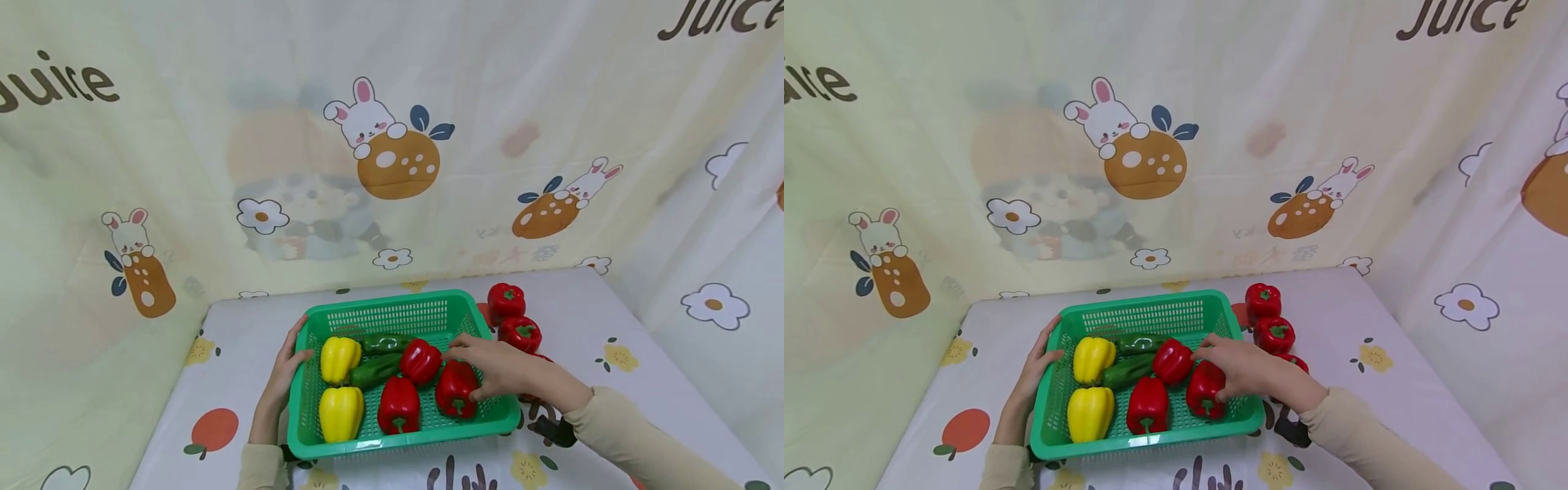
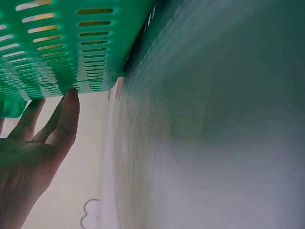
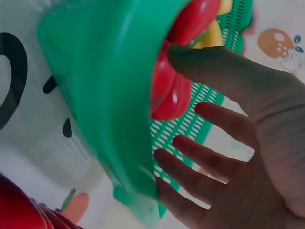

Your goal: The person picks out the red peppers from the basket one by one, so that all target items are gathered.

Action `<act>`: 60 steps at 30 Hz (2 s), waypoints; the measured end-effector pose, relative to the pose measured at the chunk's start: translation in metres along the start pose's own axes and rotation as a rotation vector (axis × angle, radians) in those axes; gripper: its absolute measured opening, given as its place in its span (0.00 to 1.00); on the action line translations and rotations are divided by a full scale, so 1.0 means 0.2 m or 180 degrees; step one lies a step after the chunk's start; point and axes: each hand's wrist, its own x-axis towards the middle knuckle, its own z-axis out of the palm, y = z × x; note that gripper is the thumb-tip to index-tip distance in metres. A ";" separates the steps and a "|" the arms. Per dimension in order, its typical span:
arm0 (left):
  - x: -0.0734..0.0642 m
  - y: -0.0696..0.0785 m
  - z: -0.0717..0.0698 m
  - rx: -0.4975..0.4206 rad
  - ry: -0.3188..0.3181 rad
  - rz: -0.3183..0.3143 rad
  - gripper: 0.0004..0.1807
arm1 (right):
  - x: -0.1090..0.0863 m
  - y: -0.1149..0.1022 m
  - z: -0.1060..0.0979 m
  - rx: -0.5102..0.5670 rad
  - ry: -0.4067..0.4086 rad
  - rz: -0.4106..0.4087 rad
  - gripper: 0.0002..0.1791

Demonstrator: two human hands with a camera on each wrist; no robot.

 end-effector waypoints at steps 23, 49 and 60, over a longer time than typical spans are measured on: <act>0.00 0.00 -0.01 0.0017 0.0015 -0.0021 0.37 | 0.05 0.03 0.16 -0.0534 0.0060 -0.0358 0.39; 0.00 0.00 0.00 0.0076 -0.0011 0.0027 0.36 | 0.00 0.08 0.06 0.0528 0.0292 -0.0002 0.40; 0.00 0.00 -0.01 0.0054 -0.0005 0.0024 0.37 | -0.01 0.13 -0.05 0.1103 0.0776 -0.0100 0.41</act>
